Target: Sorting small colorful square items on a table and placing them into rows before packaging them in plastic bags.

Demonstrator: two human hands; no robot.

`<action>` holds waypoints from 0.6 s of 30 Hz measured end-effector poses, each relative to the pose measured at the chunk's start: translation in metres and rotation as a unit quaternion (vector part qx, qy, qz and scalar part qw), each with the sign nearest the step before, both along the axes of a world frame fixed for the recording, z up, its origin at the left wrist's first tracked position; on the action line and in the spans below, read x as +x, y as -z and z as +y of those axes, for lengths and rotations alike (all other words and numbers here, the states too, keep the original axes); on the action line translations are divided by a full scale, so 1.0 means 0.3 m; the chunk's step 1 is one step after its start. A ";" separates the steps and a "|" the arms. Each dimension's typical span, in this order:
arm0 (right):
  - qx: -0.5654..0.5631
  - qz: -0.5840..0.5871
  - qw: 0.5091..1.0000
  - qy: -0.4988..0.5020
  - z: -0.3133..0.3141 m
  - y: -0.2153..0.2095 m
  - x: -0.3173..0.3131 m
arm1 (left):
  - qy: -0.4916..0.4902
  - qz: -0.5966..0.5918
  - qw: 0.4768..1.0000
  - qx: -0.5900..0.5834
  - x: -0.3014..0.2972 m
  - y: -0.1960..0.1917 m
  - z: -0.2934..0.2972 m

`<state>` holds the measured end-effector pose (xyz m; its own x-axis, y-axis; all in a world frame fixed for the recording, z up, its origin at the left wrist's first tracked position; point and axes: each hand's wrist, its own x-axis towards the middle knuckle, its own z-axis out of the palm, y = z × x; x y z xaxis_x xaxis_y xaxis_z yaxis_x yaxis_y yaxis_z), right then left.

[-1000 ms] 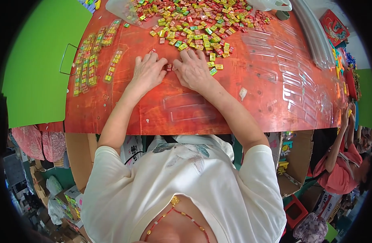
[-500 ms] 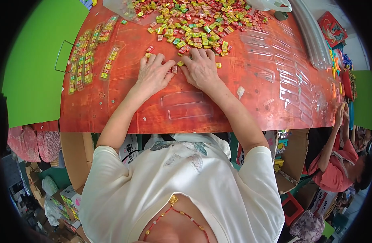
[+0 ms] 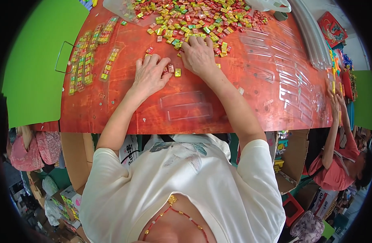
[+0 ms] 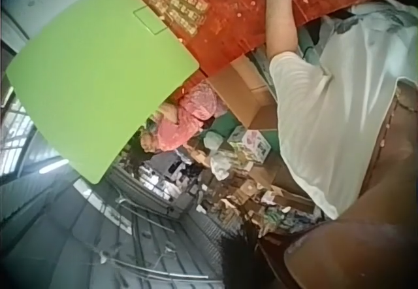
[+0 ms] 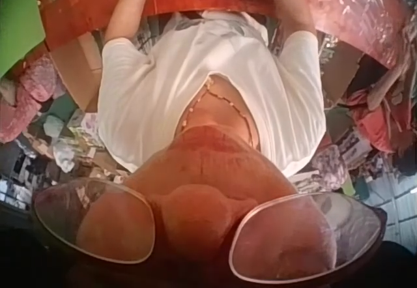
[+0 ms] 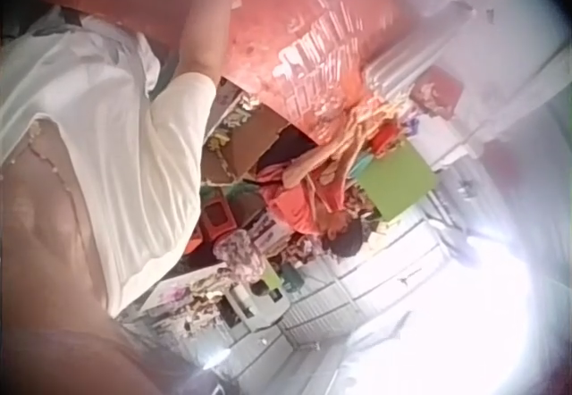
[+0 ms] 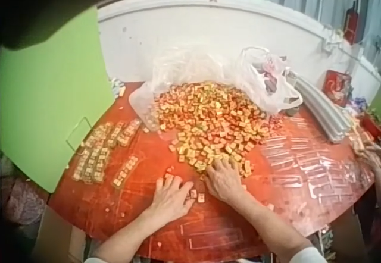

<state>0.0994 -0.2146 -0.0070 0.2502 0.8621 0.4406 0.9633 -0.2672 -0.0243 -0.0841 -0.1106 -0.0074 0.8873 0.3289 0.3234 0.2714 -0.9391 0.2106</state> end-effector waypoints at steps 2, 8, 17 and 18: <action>0.027 0.031 0.999 -0.022 -0.026 -0.003 0.013 | 0.000 -0.001 1.000 0.003 -0.011 -0.018 -0.005; 0.032 0.060 0.997 -0.029 -0.117 -0.002 0.003 | 0.024 0.014 1.000 0.012 0.015 -0.007 -0.030; 0.029 0.009 0.999 -0.010 -0.014 0.018 -0.010 | -0.004 0.018 1.000 0.002 0.053 0.041 -0.028; 0.023 0.002 1.000 -0.013 -0.018 0.020 -0.010 | -0.005 0.013 1.000 0.001 0.048 0.043 -0.027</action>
<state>0.0963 -0.2198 -0.0131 0.2303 0.8473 0.4785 0.9697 -0.2409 -0.0401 -0.0698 -0.1186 -0.0205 0.8921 0.3366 0.3013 0.2852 -0.9369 0.2024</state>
